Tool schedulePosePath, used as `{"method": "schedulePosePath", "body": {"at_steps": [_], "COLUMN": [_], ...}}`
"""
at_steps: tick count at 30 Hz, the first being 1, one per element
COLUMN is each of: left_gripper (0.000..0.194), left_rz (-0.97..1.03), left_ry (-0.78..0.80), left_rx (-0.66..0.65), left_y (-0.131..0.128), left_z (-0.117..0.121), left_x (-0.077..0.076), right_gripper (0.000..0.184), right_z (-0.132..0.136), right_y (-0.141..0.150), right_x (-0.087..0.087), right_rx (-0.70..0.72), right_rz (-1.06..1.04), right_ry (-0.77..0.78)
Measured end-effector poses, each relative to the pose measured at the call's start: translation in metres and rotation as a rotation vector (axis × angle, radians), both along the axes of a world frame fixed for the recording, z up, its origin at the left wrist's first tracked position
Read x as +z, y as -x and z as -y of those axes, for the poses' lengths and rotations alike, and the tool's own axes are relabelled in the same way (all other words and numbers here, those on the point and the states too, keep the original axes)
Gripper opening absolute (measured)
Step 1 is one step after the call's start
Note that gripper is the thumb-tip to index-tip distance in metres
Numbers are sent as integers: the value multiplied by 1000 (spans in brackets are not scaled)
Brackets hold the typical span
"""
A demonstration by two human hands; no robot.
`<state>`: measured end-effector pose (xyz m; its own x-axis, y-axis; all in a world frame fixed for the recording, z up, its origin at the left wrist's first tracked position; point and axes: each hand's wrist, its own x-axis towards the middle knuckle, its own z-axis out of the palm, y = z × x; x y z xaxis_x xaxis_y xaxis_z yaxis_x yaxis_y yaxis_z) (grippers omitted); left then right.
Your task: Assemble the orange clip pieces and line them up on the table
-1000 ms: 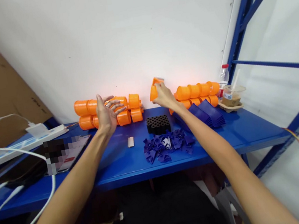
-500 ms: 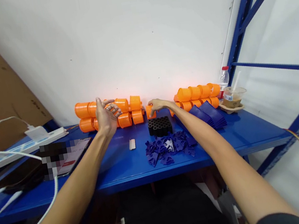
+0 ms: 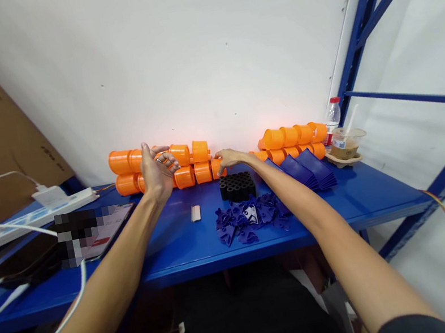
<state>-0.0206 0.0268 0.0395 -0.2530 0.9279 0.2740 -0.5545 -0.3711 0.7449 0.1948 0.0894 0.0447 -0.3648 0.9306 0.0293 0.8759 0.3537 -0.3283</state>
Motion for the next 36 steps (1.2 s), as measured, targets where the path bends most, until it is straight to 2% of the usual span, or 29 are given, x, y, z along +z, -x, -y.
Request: {"method": "schedulePosePath", "body": {"at_steps": [3,6,9,12,15,19,23,30,33,36], "left_gripper": [61,61,60,59,59,60,58,55,51,47], "left_rz": [-5,-12,-11,-11,-11,-10,-10,10,10,2], "left_ry": [3,18,32,31,28,33,14,31,22,10], "left_rx": [3,4,6,6,3,-4,-7,6,7,-1], "left_y": [1,1,-1,-2,-2,-1,0,0,0,0], "left_z": [1,1,0,-1,-1,0,-2,-7,-6,-3], "left_x": [1,2,1,1,1,2,0,-2,-2,-1], "right_gripper": [77,65,57,67,66,45,28,18,17,16], "right_z": [4,6,11,21,32,37,28,20,25,35], "right_y": [-8,-27,-47,-57,-57,-52,-53,-63,-64,-61], "right_x": [11,35,59,70,66,52,45,36,40,58], "right_rx": [-18,-50,-102,-144,-154,-105,-96,-240,-172,-124], "right_rz": [-30,-26,155,389,578,687,692,512,570,603], "right_ry": [19,-69,-192,-155,-41,31,80,66,32,-18]}}
